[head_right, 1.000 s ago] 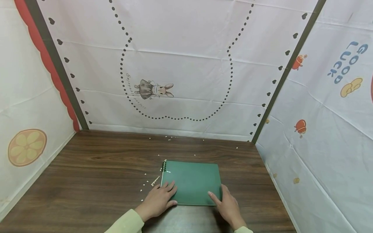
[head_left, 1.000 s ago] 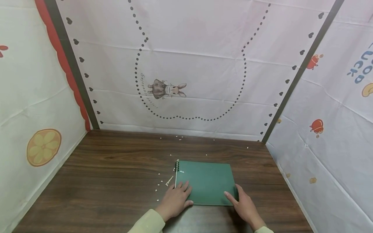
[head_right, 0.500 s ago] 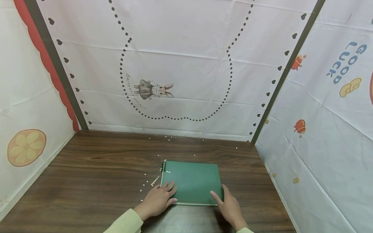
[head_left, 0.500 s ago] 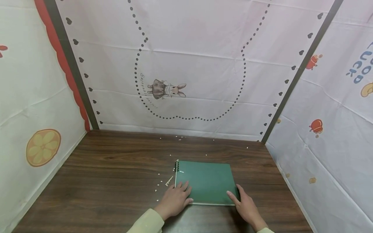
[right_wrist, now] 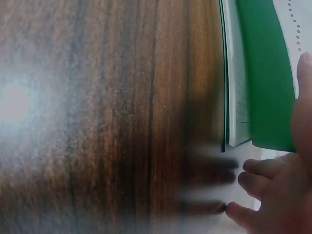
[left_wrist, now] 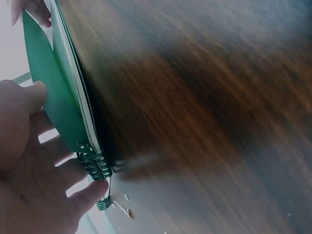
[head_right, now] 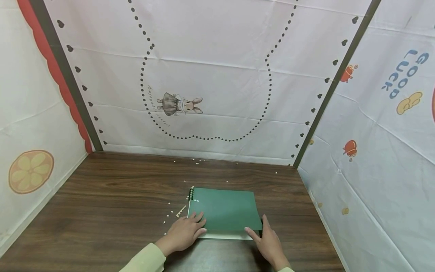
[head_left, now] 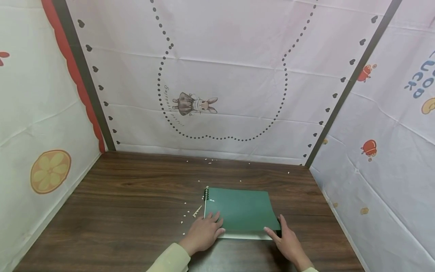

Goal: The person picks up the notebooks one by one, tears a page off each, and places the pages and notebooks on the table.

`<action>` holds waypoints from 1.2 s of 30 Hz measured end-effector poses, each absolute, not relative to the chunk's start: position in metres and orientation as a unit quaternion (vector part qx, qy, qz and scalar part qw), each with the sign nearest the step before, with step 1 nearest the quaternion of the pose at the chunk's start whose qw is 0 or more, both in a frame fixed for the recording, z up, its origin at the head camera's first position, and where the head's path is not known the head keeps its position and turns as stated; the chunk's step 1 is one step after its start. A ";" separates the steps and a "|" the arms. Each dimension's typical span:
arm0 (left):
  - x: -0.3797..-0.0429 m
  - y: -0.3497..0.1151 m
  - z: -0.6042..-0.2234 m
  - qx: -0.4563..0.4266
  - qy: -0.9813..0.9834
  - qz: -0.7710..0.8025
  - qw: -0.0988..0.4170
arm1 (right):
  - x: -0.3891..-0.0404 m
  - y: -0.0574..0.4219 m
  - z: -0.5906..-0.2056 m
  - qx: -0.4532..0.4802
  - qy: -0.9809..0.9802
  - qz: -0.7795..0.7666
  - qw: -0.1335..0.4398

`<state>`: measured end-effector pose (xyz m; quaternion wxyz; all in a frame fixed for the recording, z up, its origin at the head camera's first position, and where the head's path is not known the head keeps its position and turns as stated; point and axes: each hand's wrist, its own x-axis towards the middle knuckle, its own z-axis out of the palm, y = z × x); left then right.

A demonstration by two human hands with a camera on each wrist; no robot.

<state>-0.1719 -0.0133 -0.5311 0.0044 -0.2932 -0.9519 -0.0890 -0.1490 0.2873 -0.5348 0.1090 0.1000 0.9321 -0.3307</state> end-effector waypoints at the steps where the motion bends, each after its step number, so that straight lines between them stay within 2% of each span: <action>1: -0.172 -0.013 -0.532 -0.292 -0.952 -0.092 0.002 | -0.149 0.288 -0.535 0.101 0.930 -0.337 0.111; 9: -0.173 -0.013 -0.532 -0.280 -0.952 -0.125 -0.021 | -0.147 0.290 -0.536 0.108 0.925 -0.347 0.112; 19: -0.174 -0.013 -0.531 -0.263 -0.952 -0.152 -0.039 | -0.146 0.288 -0.537 0.053 0.948 -0.301 0.090; 30: -0.172 -0.012 -0.529 -0.251 -0.952 -0.171 -0.026 | -0.152 0.286 -0.533 0.017 0.963 -0.238 0.125; 36: -0.173 -0.012 -0.528 -0.257 -0.954 -0.156 -0.007 | -0.151 0.286 -0.533 0.010 0.972 -0.203 0.118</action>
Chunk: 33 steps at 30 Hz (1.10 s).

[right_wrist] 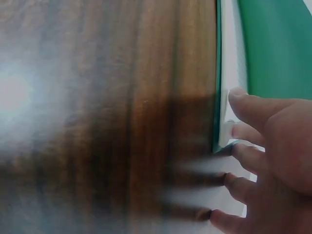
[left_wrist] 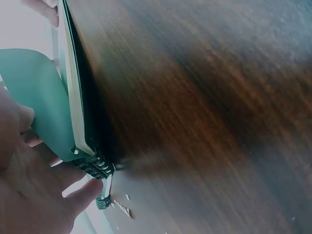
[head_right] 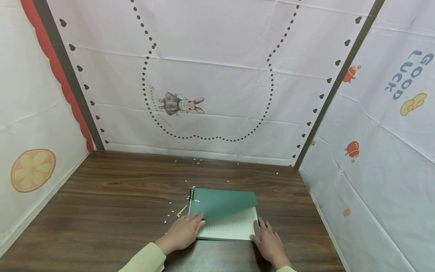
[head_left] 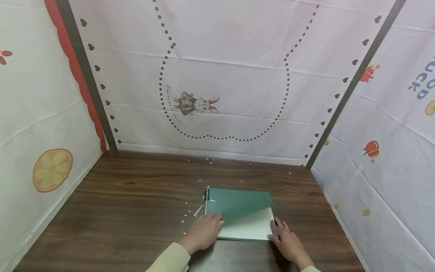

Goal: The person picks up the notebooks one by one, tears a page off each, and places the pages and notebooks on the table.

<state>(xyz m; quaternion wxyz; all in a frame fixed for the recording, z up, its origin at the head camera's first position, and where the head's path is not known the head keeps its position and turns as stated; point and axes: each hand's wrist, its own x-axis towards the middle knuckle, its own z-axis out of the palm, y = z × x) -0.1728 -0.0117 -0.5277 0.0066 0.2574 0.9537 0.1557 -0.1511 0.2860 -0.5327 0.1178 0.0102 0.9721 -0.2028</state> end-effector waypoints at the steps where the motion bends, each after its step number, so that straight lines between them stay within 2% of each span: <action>1: -0.173 -0.011 -0.527 0.260 0.953 0.153 0.002 | -0.150 0.286 -0.534 0.009 0.973 -0.200 0.116; 11: -0.175 -0.011 -0.521 0.270 0.948 0.160 -0.049 | -0.153 0.286 -0.541 0.025 0.972 -0.193 0.132; 23: -0.172 -0.012 -0.520 0.213 0.945 0.249 0.005 | -0.149 0.284 -0.539 0.034 0.969 -0.207 0.129; 33: -0.167 -0.015 -0.517 0.193 0.944 0.266 -0.024 | -0.150 0.285 -0.539 0.033 0.969 -0.210 0.124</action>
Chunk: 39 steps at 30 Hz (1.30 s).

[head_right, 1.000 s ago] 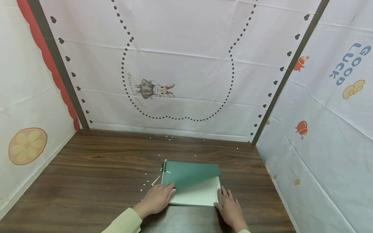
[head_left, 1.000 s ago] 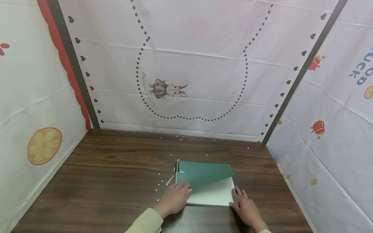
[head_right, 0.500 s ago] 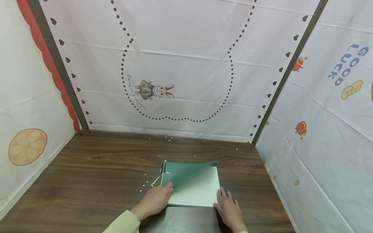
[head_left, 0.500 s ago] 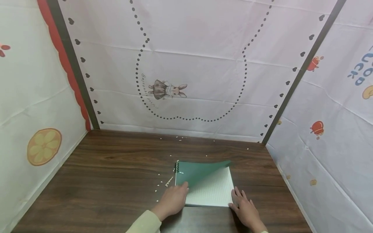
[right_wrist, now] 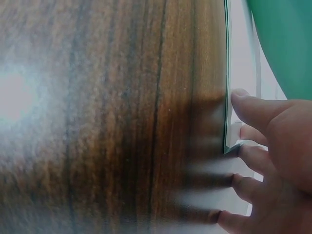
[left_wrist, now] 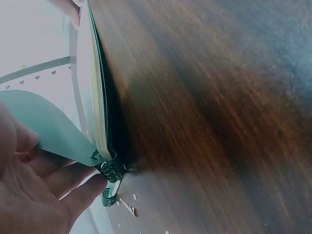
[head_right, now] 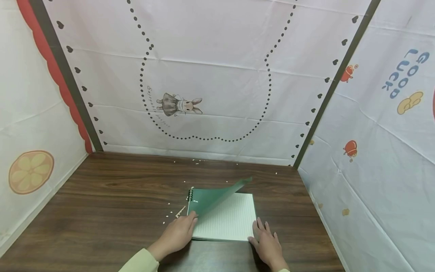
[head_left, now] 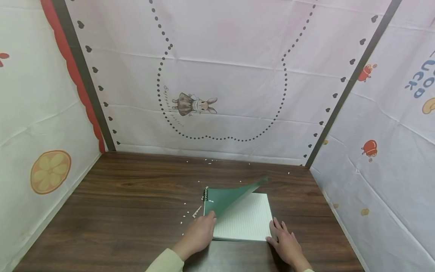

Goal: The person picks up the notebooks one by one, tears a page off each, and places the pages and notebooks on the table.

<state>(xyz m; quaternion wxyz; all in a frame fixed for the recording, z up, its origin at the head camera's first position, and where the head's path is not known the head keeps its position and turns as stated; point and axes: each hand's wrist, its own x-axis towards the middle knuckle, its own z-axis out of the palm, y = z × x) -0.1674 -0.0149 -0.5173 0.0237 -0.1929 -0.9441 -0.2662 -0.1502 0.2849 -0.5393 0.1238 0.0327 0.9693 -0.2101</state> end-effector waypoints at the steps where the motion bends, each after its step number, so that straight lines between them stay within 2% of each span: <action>1: -0.167 -0.015 -0.517 -0.190 -0.945 -0.266 0.024 | -0.150 0.285 -0.539 0.032 0.969 -0.212 0.122; 12: -0.163 -0.020 -0.515 -0.162 -0.951 -0.258 0.053 | -0.150 0.284 -0.537 0.033 0.967 -0.217 0.126; 19: -0.161 -0.024 -0.513 -0.155 -0.953 -0.257 0.047 | -0.152 0.285 -0.539 0.035 0.966 -0.218 0.131; 26: -0.157 -0.030 -0.512 -0.152 -0.953 -0.256 0.062 | -0.152 0.285 -0.539 0.032 0.966 -0.218 0.133; 33: -0.153 -0.035 -0.507 -0.145 -0.953 -0.261 0.047 | -0.151 0.285 -0.539 0.030 0.966 -0.218 0.133; 39: -0.150 -0.039 -0.507 -0.146 -0.956 -0.247 0.066 | -0.152 0.284 -0.540 0.034 0.967 -0.216 0.134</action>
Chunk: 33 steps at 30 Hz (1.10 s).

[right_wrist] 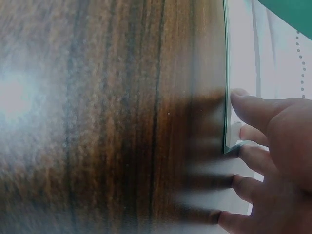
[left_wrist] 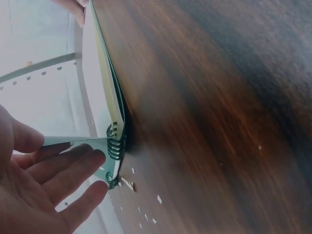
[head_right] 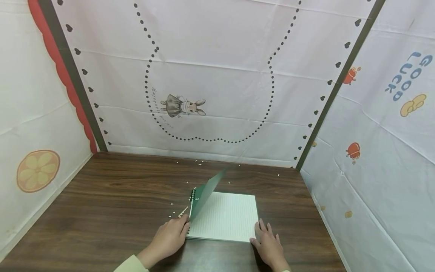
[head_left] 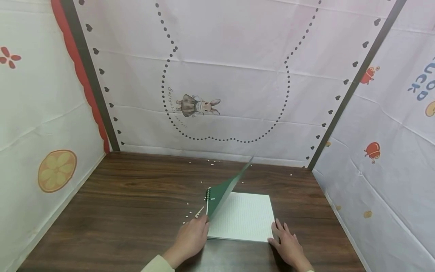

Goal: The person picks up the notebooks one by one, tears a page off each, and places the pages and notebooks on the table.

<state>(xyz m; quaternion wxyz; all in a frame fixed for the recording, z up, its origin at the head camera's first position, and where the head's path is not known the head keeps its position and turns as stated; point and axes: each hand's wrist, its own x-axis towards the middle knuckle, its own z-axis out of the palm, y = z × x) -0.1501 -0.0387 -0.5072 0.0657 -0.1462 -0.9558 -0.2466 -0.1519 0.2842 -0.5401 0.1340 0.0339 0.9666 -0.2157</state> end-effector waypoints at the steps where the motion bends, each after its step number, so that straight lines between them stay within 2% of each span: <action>1: -0.150 -0.039 -0.508 -0.146 -0.956 -0.246 0.069 | -0.152 0.284 -0.540 0.036 0.967 -0.215 0.135; 12: -0.146 -0.044 -0.509 -0.149 -0.958 -0.232 0.077 | -0.151 0.285 -0.542 0.036 0.968 -0.213 0.131; 20: -0.145 -0.048 -0.506 -0.136 -0.962 -0.235 0.042 | -0.151 0.284 -0.541 0.037 0.968 -0.215 0.127; 28: -0.143 -0.053 -0.509 -0.138 -0.965 -0.212 0.073 | -0.154 0.284 -0.540 0.042 0.966 -0.215 0.137; 33: -0.141 -0.056 -0.509 -0.132 -0.966 -0.211 0.064 | -0.154 0.283 -0.538 0.043 0.965 -0.215 0.141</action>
